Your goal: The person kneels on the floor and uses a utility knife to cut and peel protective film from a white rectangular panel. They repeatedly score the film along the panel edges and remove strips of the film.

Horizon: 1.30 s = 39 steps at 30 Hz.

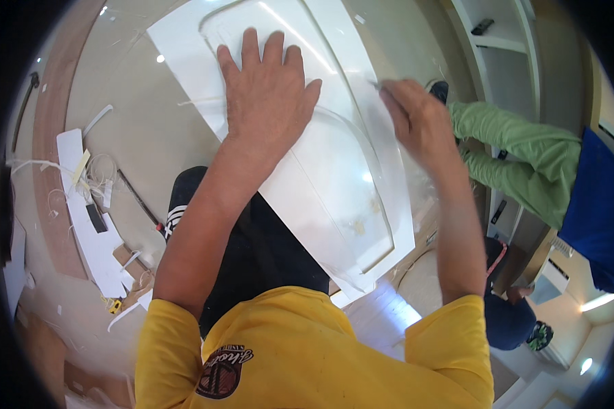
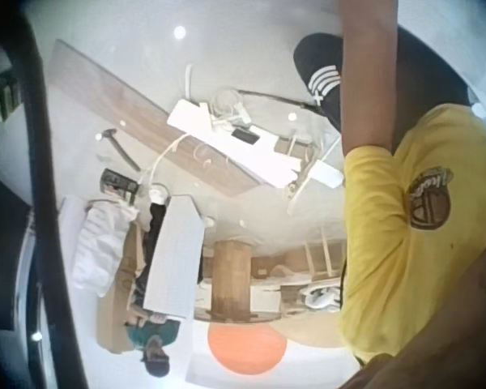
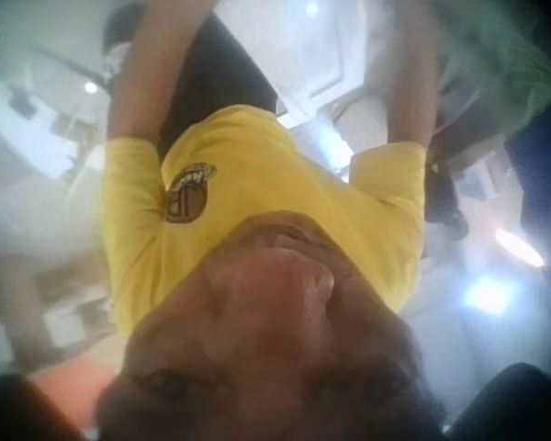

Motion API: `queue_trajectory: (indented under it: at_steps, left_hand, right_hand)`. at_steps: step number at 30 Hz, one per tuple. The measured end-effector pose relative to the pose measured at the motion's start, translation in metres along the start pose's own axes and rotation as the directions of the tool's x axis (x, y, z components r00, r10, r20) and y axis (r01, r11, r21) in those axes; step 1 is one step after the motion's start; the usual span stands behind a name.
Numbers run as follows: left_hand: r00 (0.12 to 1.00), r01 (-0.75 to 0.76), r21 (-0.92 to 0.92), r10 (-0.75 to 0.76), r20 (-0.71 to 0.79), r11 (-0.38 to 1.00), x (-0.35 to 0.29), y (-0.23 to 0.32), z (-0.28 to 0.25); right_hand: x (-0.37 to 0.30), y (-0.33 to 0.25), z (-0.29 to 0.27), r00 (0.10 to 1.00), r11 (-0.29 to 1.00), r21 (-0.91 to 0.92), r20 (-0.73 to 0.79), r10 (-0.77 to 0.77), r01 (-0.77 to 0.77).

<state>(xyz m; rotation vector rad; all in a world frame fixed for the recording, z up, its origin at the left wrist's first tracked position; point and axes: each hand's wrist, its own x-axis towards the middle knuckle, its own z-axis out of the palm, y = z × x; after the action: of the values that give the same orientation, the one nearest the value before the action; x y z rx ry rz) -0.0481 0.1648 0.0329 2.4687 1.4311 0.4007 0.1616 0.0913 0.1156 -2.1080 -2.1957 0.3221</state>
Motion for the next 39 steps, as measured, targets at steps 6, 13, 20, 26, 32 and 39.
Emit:
queue_trajectory:
  at_steps: [6,13,20,26,32,39]
  left_hand:
    - [0.989,0.018,-0.122,-0.035,-0.142,0.992,-0.003,-0.010,0.024]
    - [0.990,0.060,-0.127,-0.075,-0.118,0.990,0.003,-0.007,0.026]
    - [0.968,0.064,-0.139,-0.096,-0.231,0.988,0.009,-0.007,0.039]
    - [0.964,0.055,-0.141,-0.090,-0.250,0.988,0.010,-0.008,0.039]
    - [0.973,-0.028,-0.219,-0.023,-0.229,0.975,0.001,-0.011,0.024]
    - [0.912,-0.342,-0.162,0.286,-0.294,0.926,-0.039,-0.002,0.029]
  right_hand:
    - [0.140,0.005,0.004,0.843,0.819,-0.237,-0.003,-0.538,0.522]
    - [0.208,-0.013,0.003,0.754,0.726,-0.207,0.139,-0.642,0.656]
    - [0.236,0.000,0.021,0.639,0.614,-0.198,0.111,-0.761,0.764]
    - [0.230,0.002,0.020,0.659,0.643,-0.176,0.050,-0.750,0.745]
    - [0.086,0.025,-0.003,0.988,0.992,-0.068,-0.105,-0.109,0.102]
    - [-0.276,0.047,0.005,0.776,0.763,-0.144,-0.171,0.608,-0.630]
